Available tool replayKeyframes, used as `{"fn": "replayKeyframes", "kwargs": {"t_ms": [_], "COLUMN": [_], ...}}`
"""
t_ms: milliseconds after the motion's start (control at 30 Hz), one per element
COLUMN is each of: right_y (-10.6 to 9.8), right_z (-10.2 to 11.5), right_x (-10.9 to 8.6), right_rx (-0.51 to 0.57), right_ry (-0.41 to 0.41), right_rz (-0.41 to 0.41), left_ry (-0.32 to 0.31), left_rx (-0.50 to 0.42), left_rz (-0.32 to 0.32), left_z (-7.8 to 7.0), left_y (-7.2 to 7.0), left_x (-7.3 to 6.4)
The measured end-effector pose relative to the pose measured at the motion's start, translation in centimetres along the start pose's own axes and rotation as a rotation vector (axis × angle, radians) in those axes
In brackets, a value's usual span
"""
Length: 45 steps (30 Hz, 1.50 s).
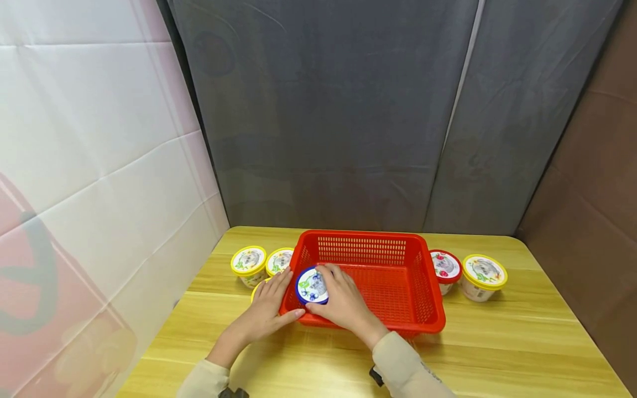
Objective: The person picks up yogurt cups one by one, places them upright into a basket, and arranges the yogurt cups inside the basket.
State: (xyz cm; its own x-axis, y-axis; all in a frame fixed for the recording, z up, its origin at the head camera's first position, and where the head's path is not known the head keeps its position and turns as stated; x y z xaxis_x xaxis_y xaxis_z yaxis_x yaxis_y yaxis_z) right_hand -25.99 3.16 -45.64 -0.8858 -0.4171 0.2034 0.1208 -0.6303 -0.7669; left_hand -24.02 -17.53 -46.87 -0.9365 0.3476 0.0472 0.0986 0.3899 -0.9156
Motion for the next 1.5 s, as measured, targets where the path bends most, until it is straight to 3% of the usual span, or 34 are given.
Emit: {"fn": "replayKeyframes", "kwargs": {"t_ms": [500,1500], "right_y": [0.33,0.76], "right_z": [0.02,-0.48], "right_x": [0.12,0.51], "right_rx": [-0.016,0.066], "right_ry": [-0.011,0.011], "right_rz": [0.013,0.092], "left_ry": [-0.016,-0.024], "left_rx": [-0.018,-0.013], "left_rz": [0.013,0.015], "left_z": [-0.04,0.03], "left_y": [-0.05,0.09], "left_x": [0.04,0.10]}}
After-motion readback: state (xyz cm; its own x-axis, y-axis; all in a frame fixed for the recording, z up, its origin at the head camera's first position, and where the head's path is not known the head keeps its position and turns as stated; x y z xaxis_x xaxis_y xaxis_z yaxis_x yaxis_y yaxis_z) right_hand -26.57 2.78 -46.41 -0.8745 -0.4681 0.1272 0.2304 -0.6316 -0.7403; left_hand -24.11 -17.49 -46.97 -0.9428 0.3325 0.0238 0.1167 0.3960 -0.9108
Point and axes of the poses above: each hand's wrist, its own x-axis towards the middle knuckle, its own y-axis out of the palm, z = x × y, the point moved 2 cm from there along x, towards the middle knuckle, and after that the axes turned 3 degrees about z, right-handed, at the moved point
